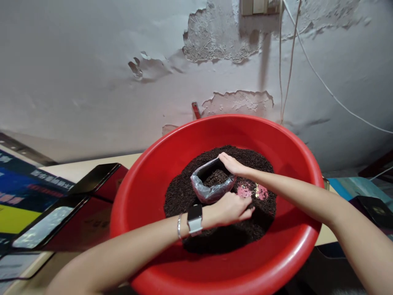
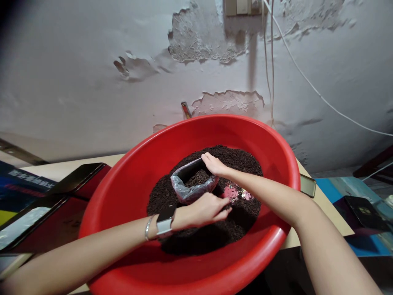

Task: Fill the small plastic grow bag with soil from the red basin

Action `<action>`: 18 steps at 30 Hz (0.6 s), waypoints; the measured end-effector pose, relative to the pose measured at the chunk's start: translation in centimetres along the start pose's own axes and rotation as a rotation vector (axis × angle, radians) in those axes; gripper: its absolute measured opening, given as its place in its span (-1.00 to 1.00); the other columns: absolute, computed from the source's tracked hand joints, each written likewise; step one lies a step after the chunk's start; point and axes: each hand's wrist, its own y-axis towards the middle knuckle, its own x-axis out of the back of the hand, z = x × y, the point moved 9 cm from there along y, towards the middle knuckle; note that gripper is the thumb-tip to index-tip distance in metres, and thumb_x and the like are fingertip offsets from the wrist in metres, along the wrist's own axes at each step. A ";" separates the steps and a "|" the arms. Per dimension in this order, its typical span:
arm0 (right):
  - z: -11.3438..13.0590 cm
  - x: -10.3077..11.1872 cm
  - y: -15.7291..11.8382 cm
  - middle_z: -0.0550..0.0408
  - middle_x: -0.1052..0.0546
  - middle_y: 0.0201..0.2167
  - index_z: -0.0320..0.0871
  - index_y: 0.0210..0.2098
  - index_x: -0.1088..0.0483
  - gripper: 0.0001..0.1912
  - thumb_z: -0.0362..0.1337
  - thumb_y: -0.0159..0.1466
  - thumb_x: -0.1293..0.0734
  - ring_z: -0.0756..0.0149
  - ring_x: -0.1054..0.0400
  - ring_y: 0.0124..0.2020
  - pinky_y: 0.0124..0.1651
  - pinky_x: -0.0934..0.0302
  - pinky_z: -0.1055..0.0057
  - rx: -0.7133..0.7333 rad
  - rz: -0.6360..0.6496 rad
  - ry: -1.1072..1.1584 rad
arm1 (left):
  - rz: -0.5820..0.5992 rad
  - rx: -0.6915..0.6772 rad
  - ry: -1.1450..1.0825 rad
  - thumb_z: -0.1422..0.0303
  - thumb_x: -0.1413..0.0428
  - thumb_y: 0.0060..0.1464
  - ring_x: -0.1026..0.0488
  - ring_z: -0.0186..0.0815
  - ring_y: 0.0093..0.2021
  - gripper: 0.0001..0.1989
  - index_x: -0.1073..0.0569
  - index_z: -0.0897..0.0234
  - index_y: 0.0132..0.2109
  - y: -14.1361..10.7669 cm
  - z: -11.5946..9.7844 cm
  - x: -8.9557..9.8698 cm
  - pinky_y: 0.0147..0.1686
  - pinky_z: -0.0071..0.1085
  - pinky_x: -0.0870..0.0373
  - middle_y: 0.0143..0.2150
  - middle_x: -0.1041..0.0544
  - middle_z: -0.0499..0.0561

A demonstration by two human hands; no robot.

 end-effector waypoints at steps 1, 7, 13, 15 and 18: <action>-0.1 0.0 0.0 0.05 -0.43 -0.29 -0.07 -0.32 -0.20 -0.68 -0.04 0.32 0.04 0.21 -0.31 -0.16 0.06 -0.15 0.21 0.003 -0.004 0.001 | -0.069 0.034 0.009 0.27 0.11 0.27 -0.55 -0.19 -0.40 -0.71 -0.44 0.33 -0.20 0.0 0.9 1.6 -0.38 -0.39 -0.40 -0.39 -0.58 0.11; -0.4 -0.1 0.1 0.10 -0.39 -0.35 -0.08 -0.38 -0.18 -0.72 -0.07 0.31 -0.02 0.27 -0.30 -0.22 -0.02 -0.21 0.25 0.030 0.000 0.049 | -0.288 0.525 0.075 0.26 0.18 0.30 -0.55 -0.10 -0.24 -0.67 -0.35 0.42 -0.04 -1.6 9.1 7.0 -0.30 -0.32 -0.42 -0.20 -0.56 0.24; 0.2 0.3 0.0 0.10 -0.40 -0.28 -0.08 -0.36 -0.17 -0.73 -0.13 0.35 0.01 0.31 -0.29 -0.15 0.07 -0.15 0.29 0.032 -0.008 0.049 | -0.263 0.647 0.142 0.41 0.17 0.28 -0.50 -0.13 -0.14 -0.73 -0.32 0.43 0.00 -2.4 11.9 6.2 -0.20 -0.30 -0.42 -0.12 -0.50 0.20; 0.3 0.3 0.1 0.09 -0.40 -0.27 -0.08 -0.36 -0.18 -0.73 -0.14 0.36 0.01 0.32 -0.29 -0.13 0.09 -0.14 0.31 0.037 -0.006 0.036 | -0.251 0.590 0.177 0.46 0.15 0.25 -0.46 -0.16 -0.09 -0.73 -0.33 0.45 0.00 -2.2 11.4 5.9 -0.14 -0.31 -0.39 -0.07 -0.46 0.21; 0.2 0.2 0.2 0.06 -0.42 -0.23 -0.10 -0.33 -0.23 -0.70 -0.15 0.36 0.02 0.34 -0.30 -0.13 0.09 -0.14 0.33 0.055 0.002 0.036 | -0.273 0.538 0.242 0.45 0.13 0.23 -0.39 -0.11 -0.01 -0.71 -0.35 0.48 0.02 -1.9 10.2 6.1 -0.06 -0.25 -0.35 0.00 -0.42 0.25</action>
